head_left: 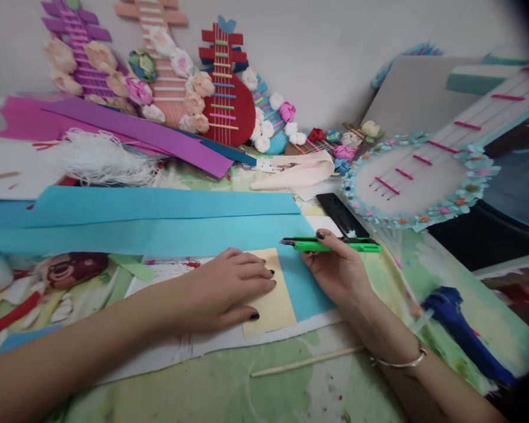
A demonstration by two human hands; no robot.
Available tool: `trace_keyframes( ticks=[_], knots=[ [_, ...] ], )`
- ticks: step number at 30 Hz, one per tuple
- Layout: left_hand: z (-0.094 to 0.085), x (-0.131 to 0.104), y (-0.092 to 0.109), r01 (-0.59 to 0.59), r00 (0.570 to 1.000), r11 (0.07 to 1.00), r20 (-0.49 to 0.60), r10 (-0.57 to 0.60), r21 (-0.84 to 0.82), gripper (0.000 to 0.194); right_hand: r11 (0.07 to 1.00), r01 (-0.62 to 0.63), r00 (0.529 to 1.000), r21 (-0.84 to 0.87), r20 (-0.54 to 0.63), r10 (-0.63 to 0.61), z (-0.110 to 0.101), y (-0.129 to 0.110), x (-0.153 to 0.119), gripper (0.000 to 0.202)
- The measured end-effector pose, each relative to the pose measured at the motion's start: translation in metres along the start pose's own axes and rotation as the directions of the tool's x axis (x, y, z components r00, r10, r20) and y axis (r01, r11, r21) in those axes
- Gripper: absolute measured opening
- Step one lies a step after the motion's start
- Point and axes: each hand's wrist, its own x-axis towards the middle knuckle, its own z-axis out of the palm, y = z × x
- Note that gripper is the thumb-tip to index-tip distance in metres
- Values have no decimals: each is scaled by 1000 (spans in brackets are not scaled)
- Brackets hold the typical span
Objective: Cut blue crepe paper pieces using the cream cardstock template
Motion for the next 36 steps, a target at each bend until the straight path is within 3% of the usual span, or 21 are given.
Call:
trace_keyframes(
  ticks=[5,8,11,15,26,31,36],
  knots=[
    [6,0,18,87,996,989,14,-90,117,39,993,30,997,-110,-63,-37,6,-2,-4,16],
    [11,-1,31,123,991,966,29,-133,228,43,977,52,999,-207,0,-53,9,-1,-9,24],
    [16,-2,39,95,992,951,53,-115,293,46,952,60,997,-299,56,-45,10,2,-11,29],
    [19,-5,38,73,995,944,34,-89,321,47,927,45,999,-371,-2,-50,10,5,-9,34],
    [23,-5,27,194,981,970,-5,-195,148,47,938,-20,989,-347,-146,-33,11,7,-9,36],
    [22,-5,25,194,981,977,-23,-192,93,49,937,-15,995,-350,-100,-22,11,9,-9,41],
    [19,-7,25,165,986,982,-37,-163,89,54,923,93,996,-374,29,-89,7,10,-9,36]
  ],
)
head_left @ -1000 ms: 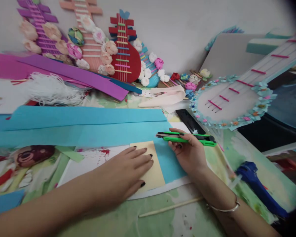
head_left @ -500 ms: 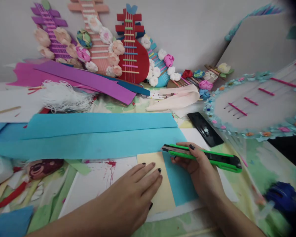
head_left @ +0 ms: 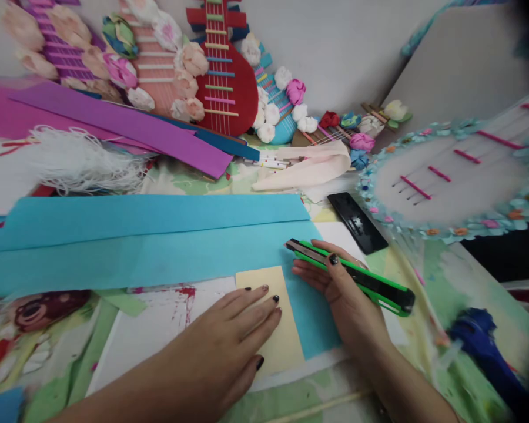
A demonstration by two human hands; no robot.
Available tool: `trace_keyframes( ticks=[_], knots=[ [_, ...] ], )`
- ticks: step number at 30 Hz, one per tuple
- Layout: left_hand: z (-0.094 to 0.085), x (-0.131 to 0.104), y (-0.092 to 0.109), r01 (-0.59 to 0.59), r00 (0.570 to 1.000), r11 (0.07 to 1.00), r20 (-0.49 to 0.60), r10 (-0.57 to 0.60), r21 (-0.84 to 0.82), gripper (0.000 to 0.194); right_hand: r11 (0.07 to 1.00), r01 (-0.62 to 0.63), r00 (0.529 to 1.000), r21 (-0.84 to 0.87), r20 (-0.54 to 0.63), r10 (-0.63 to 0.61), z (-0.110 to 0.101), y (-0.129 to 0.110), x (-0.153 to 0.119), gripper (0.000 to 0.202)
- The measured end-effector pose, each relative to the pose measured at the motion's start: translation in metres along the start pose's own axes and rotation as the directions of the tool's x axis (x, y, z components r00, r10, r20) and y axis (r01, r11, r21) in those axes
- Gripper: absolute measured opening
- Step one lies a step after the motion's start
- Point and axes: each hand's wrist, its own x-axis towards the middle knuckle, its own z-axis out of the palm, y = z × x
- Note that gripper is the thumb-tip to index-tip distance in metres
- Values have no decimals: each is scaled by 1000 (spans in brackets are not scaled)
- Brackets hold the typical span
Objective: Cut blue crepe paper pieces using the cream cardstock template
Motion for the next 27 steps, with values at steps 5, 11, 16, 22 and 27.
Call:
trace_keyframes(
  ticks=[5,11,16,22,27],
  knots=[
    [-2,-6,-2,19,1000,995,8,-18,-94,64,991,70,998,-117,13,-69,-6,0,-2,38],
    [-6,-5,-13,-17,1000,982,2,18,-186,53,978,104,994,-181,2,-105,-5,3,-3,30],
    [-11,0,-29,-30,999,962,20,37,-270,49,986,117,993,-120,26,-115,-2,2,-5,28],
    [-9,1,-35,-22,999,961,28,31,-275,44,983,139,988,-120,78,-131,-1,1,-6,29],
    [-2,5,-40,-121,992,950,-55,109,-287,38,973,176,982,-153,94,-163,0,4,-8,30]
  ],
)
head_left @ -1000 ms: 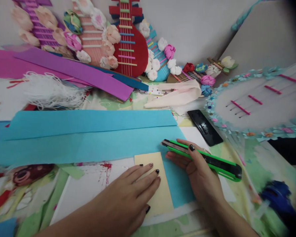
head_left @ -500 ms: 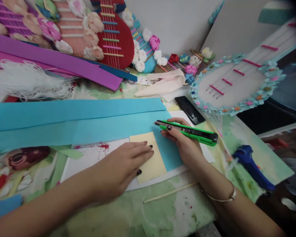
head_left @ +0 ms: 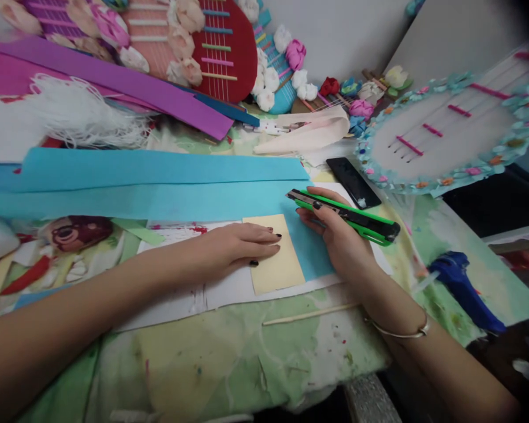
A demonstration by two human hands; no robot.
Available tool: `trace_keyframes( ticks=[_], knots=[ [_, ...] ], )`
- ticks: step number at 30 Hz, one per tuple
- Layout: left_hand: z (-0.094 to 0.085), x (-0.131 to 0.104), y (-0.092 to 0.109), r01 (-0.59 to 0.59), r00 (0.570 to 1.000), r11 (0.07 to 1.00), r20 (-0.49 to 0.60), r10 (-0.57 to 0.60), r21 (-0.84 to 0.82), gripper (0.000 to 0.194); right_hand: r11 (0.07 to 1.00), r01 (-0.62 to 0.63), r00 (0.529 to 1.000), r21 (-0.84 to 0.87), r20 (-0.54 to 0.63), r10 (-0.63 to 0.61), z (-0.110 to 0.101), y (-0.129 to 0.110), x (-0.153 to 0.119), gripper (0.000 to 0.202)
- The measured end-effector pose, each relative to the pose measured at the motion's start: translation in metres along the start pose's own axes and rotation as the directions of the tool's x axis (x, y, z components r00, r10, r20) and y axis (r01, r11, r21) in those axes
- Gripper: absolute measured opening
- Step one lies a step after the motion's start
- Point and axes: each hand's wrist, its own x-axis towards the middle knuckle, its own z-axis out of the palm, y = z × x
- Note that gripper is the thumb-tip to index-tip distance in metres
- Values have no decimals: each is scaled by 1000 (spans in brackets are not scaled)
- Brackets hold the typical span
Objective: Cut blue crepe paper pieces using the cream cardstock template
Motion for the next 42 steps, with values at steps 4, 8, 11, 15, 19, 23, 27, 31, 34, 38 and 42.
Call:
trace_keyframes(
  ticks=[4,8,11,15,19,23,27,31,34,38,42],
  knots=[
    [0,1,0,-56,997,998,-58,57,27,37,993,70,997,-94,40,-66,0,3,-2,32],
    [0,-1,2,-67,997,997,-41,69,45,38,928,208,977,-310,112,-182,-3,-1,-3,31],
    [0,-2,3,-43,999,998,-20,44,48,39,883,252,960,-396,221,-174,-10,-7,-2,14],
    [-2,-4,3,-21,999,998,28,20,60,42,853,263,912,-450,405,-68,-24,-10,0,10],
    [-5,-6,3,13,996,997,83,-20,82,52,841,265,877,-471,481,-7,-34,-13,-1,20],
    [-4,-7,1,7,995,996,94,-16,94,60,805,304,863,-509,506,-6,-37,-15,-1,21],
    [-4,-7,2,16,996,996,90,-24,89,59,798,292,866,-527,500,14,-37,-14,0,27],
    [-5,-6,3,14,996,996,87,-22,91,57,781,307,855,-543,518,24,-38,-12,1,33],
    [-5,-6,4,10,996,996,84,-18,93,56,740,371,835,-561,551,-1,-39,-11,1,35],
    [-5,-4,6,29,996,997,79,-35,73,50,721,402,823,-564,568,-15,-37,-14,0,30],
    [-6,-3,6,56,997,998,50,-58,26,45,676,446,813,-586,581,-33,-36,-15,-1,31]
  ],
)
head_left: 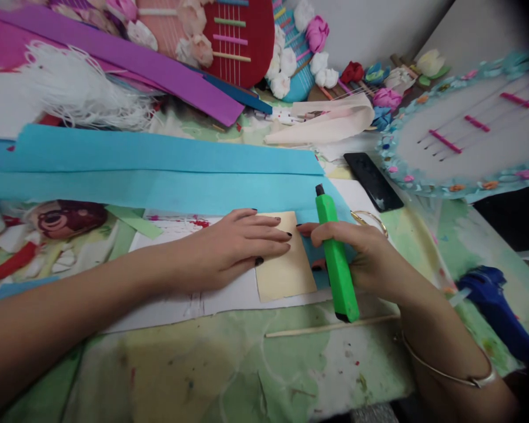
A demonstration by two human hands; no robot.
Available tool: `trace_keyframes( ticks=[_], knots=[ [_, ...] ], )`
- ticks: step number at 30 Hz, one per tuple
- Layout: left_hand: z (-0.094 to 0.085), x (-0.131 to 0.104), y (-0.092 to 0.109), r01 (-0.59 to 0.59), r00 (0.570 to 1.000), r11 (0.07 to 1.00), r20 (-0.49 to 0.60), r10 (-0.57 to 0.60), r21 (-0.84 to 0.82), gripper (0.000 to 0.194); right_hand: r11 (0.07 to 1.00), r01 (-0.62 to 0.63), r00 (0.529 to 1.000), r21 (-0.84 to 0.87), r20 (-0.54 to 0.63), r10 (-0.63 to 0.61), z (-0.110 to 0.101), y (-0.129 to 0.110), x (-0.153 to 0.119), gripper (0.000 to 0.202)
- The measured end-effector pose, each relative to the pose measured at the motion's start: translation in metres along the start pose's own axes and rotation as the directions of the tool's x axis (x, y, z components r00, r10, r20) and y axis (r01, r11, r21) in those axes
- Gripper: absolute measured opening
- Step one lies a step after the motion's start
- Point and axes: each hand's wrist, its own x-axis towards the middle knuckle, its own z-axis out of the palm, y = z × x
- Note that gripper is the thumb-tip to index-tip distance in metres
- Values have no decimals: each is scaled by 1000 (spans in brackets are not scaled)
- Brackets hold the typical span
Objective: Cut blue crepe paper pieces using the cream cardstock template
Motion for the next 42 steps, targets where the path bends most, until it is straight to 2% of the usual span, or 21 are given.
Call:
trace_keyframes(
  ticks=[7,11,20,28,42],
  knots=[
    [0,-3,-16,-22,989,953,-148,-24,-301,40,997,44,998,-62,44,-41,-1,1,-1,32],
    [0,-5,-22,-68,982,927,-188,-2,-369,39,989,85,994,-121,85,-75,-2,-1,-1,31],
    [-7,-5,-10,-27,989,961,-147,-14,-274,48,978,122,988,-167,114,-104,-3,0,-1,32],
    [-3,-5,-10,-22,986,971,-165,-17,-236,41,982,102,992,-161,96,-87,-2,-2,-1,33],
    [-3,-5,-11,-29,989,976,-148,-3,-215,40,986,89,992,-140,96,-76,-2,-3,-2,33]
  ],
)
